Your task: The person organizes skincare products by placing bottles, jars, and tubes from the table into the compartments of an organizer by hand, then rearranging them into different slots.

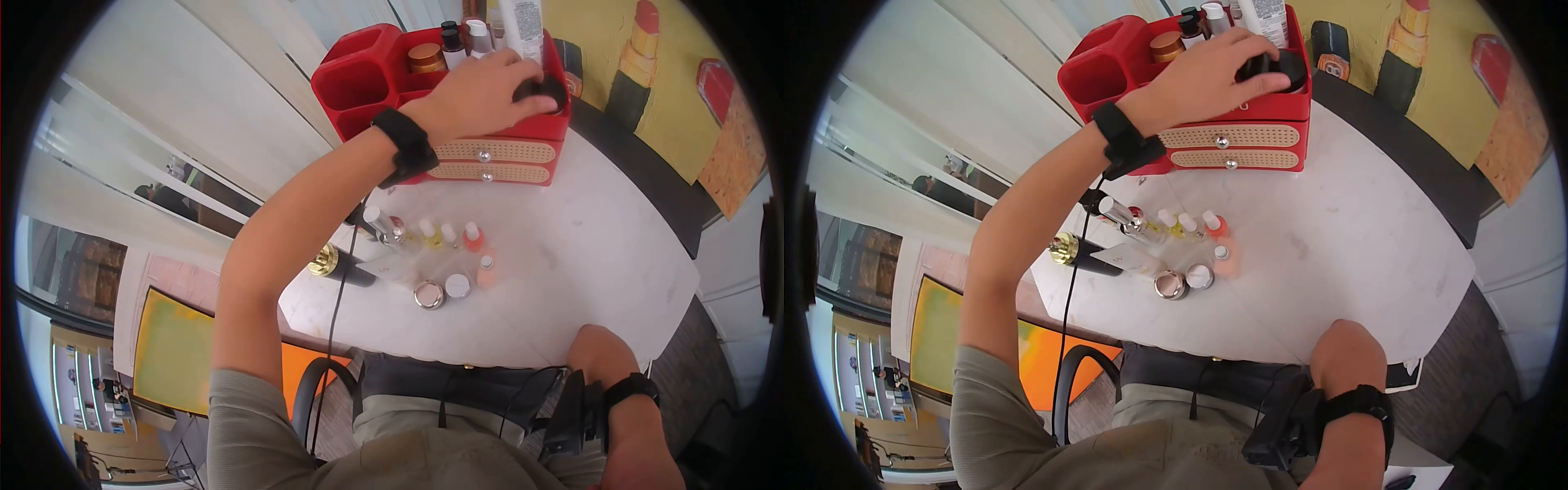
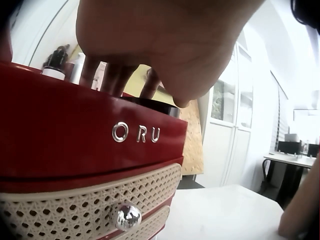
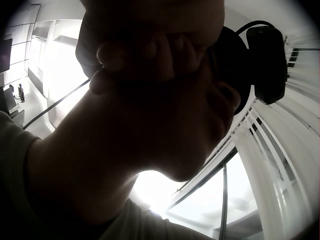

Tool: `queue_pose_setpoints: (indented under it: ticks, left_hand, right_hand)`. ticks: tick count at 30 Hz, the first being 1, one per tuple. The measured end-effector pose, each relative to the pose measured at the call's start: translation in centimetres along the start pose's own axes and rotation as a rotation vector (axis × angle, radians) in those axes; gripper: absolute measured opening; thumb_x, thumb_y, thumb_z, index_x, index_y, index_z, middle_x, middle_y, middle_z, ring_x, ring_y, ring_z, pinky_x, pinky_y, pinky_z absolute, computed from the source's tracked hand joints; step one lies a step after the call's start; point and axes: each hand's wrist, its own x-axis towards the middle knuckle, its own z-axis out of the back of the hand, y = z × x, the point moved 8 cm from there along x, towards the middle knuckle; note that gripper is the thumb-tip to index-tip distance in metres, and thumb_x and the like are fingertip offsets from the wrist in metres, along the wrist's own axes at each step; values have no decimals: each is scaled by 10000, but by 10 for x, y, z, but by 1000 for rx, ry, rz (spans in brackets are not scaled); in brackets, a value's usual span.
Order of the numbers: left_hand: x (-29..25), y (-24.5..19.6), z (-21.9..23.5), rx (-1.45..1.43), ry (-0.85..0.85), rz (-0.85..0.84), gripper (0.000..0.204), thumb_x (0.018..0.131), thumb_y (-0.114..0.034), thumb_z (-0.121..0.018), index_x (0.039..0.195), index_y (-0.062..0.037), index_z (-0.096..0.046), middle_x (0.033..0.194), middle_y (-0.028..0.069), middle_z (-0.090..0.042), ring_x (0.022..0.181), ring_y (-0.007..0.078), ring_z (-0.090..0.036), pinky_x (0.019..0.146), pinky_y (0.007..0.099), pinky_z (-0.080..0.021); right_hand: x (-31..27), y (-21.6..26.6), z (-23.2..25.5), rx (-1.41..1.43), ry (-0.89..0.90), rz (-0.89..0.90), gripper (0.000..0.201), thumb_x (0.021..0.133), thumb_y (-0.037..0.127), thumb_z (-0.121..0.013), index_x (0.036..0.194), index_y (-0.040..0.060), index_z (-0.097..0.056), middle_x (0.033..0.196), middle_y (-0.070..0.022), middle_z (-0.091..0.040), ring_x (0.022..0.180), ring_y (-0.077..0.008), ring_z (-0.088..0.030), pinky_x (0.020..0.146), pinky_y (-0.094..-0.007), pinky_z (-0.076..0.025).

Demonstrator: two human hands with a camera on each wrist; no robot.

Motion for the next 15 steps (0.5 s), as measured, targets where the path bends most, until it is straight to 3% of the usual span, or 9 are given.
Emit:
queue_pose_setpoints:
  ticks: [3,5,7,8,10,11,13,14,15]
  left_hand:
    - [-7,-11,-2,-57,94,-26,488,971,-485,-682,1250,-97,-583,1178,155,-616,948,325,-680,873,402,-548]
    - [-6,-7,-2,-58,99,-25,526,962,-502,-687,1268,-91,-569,1170,165,-624,955,325,-681,871,401,-550]
    - [-4,-3,-4,-62,105,-24,565,952,-519,-693,1285,-85,-554,1162,176,-633,963,324,-683,869,399,-551]
    - [0,1,-8,-57,127,23,596,941,-538,-698,1282,-73,-545,1163,194,-642,962,318,-691,865,398,-555]
    - [4,7,-14,-52,149,75,628,930,-557,-704,1279,-62,-536,1164,211,-651,962,313,-698,860,397,-559]
    - [7,8,-15,-43,121,64,641,922,-573,-708,1263,-57,-536,1147,219,-666,945,314,-707,844,401,-563]
    - [7,7,-14,-35,92,53,655,914,-588,-711,1246,-51,-535,1130,226,-681,928,316,-716,827,405,-568]
    - [7,8,-14,-45,95,71,654,913,-592,-713,1247,-58,-537,1109,221,-690,914,322,-722,818,403,-572]
    - [7,10,-14,-55,98,88,653,911,-596,-714,1249,-64,-540,1088,217,-700,900,328,-728,809,401,-577]
  right_hand:
    - [-13,9,0,-25,-23,-44,466,838,258,-762,486,199,-461,492,51,-440,399,-54,-427,393,-236,-233]
    - [-12,16,-5,-51,-52,-107,428,806,202,-783,500,190,-486,498,46,-459,408,-60,-452,397,-236,-256]
    - [-27,1,4,-279,-335,-633,388,771,146,-794,524,182,-496,502,42,-469,419,-67,-466,399,-238,-271]
    - [-30,-7,10,-278,-338,-634,388,771,146,-794,524,182,-496,502,42,-469,419,-67,-466,399,-238,-271]
    - [-22,-7,7,-75,-124,-251,363,725,89,-794,537,172,-496,500,43,-467,419,-74,-468,399,-239,-279]
    - [-10,4,-8,-73,-129,-249,363,725,89,-794,537,172,-496,500,43,-467,419,-74,-468,399,-239,-279]
    - [25,34,-49,-504,-59,-305,366,723,85,-788,533,176,-488,498,47,-462,418,-71,-466,400,-234,-279]
    - [17,31,-41,-504,-60,-306,366,723,85,-788,533,176,-488,498,47,-462,418,-71,-466,400,-234,-279]
    - [-6,15,-15,-411,-163,-455,372,729,78,-785,531,181,-487,497,49,-458,420,-70,-466,402,-232,-280]
